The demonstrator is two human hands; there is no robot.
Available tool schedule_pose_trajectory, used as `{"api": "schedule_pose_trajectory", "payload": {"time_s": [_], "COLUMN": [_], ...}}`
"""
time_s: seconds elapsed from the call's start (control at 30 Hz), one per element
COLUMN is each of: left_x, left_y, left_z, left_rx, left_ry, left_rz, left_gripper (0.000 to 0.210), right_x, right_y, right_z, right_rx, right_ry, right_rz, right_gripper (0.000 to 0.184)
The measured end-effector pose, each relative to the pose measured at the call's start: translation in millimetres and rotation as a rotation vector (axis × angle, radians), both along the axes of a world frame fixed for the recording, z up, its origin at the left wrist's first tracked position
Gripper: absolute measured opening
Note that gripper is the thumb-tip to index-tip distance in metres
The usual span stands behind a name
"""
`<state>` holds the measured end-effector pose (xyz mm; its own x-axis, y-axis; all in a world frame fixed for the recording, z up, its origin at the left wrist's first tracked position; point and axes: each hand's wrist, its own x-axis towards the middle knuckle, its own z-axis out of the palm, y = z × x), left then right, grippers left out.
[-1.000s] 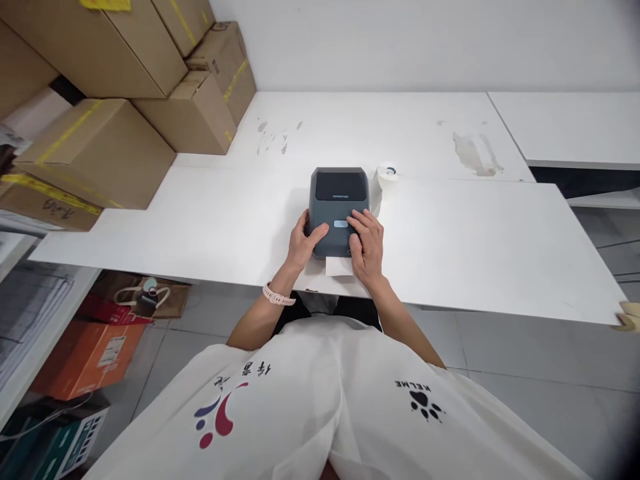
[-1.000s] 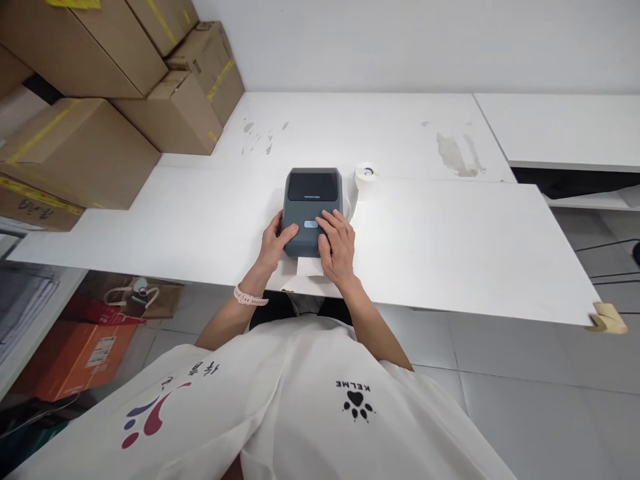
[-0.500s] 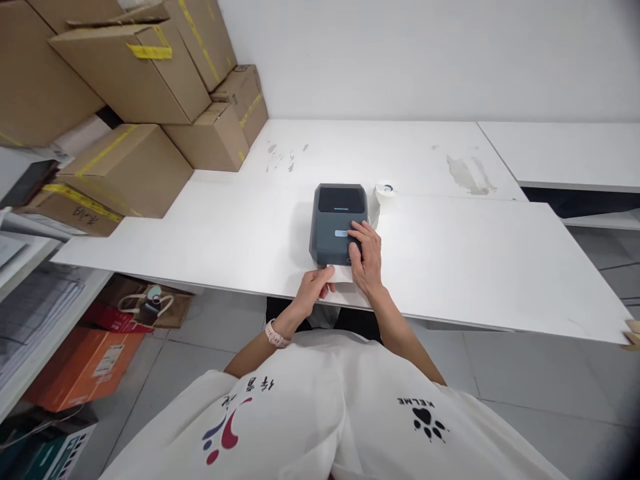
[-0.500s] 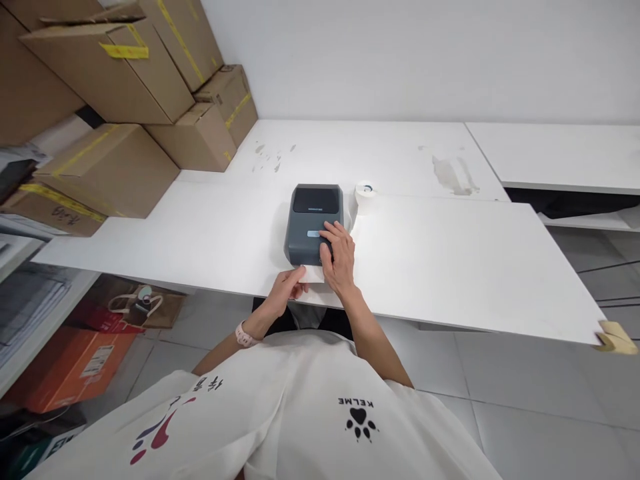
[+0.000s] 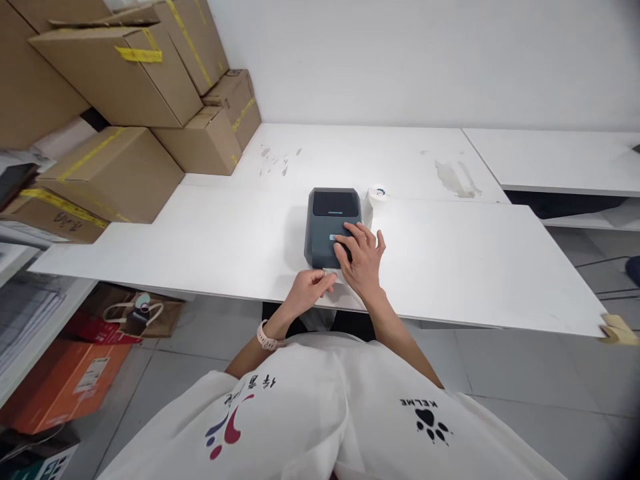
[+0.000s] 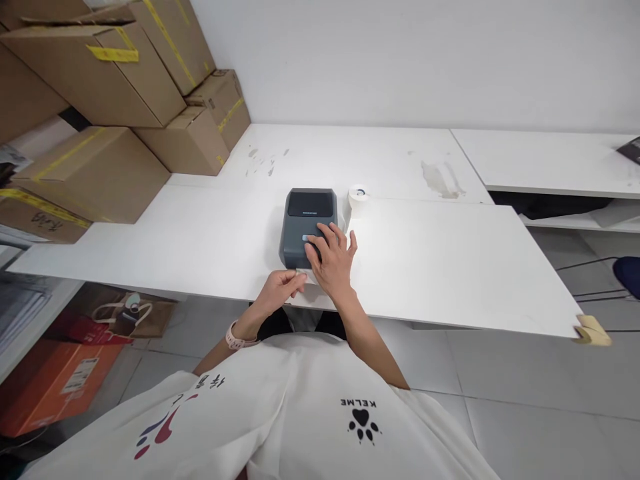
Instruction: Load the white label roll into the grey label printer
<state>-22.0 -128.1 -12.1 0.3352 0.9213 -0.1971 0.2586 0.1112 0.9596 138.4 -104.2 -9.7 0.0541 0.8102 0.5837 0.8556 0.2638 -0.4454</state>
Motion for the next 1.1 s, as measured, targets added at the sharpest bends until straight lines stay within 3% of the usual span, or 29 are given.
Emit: {"api": "schedule_pose_trajectory", "payload": {"time_s": [0.17, 0.3, 0.37, 0.43, 0.53, 0.67, 0.8, 0.9, 1.0, 1.1], "left_x": [-12.6, -31.2, -38.1, -40.2, -33.1, -11.0, 7.9, 12.9, 12.6, 12.4], "left_y": [0.8, 7.2, 16.3, 30.1, 56.8, 92.3, 119.1, 131.1, 135.9, 138.4], "left_z": [7.5, -0.6, -7.0, -12.7, -17.7, -15.6, -5.1, -0.3, -4.0, -13.3], "left_rx": [0.117, 0.144, 0.146, 0.156, 0.162, 0.164, 0.159, 0.169, 0.162, 0.124], "left_ry": [-0.173, -0.191, -0.172, -0.145, -0.094, -0.047, 0.051, 0.123, 0.081, -0.083], "left_rz": [0.246, 0.452, 0.516, 0.545, 0.499, 0.429, 0.372, 0.357, 0.306, 0.308], "left_gripper": [0.05, 0.045, 0.04, 0.031, 0.022, 0.042, 0.061, 0.079, 0.092, 0.095], "right_x": [6.4, 14.2, 16.0, 16.7, 18.2, 25.3, 35.8, 42.5, 45.0, 40.3], "right_y": [-11.0, -28.8, -29.2, -19.5, 13.8, 81.5, 143.1, 159.9, 149.0, 128.9], "right_z": [-12.3, -28.3, -25.0, -10.5, 25.1, 73.1, 105.3, 114.9, 109.0, 89.7], "right_rx": [-0.053, -0.096, -0.082, -0.042, 0.048, 0.153, 0.135, 0.191, 0.246, 0.009], "right_ry": [0.064, 0.136, 0.149, 0.157, 0.2, 0.28, 0.283, 0.172, 0.095, -0.002], "right_rz": [0.074, 0.15, 0.172, 0.185, 0.197, 0.214, 0.2, 0.128, 0.118, 0.257], "right_gripper": [0.032, 0.052, 0.059, 0.063, 0.066, 0.065, 0.071, 0.072, 0.058, 0.041]}}
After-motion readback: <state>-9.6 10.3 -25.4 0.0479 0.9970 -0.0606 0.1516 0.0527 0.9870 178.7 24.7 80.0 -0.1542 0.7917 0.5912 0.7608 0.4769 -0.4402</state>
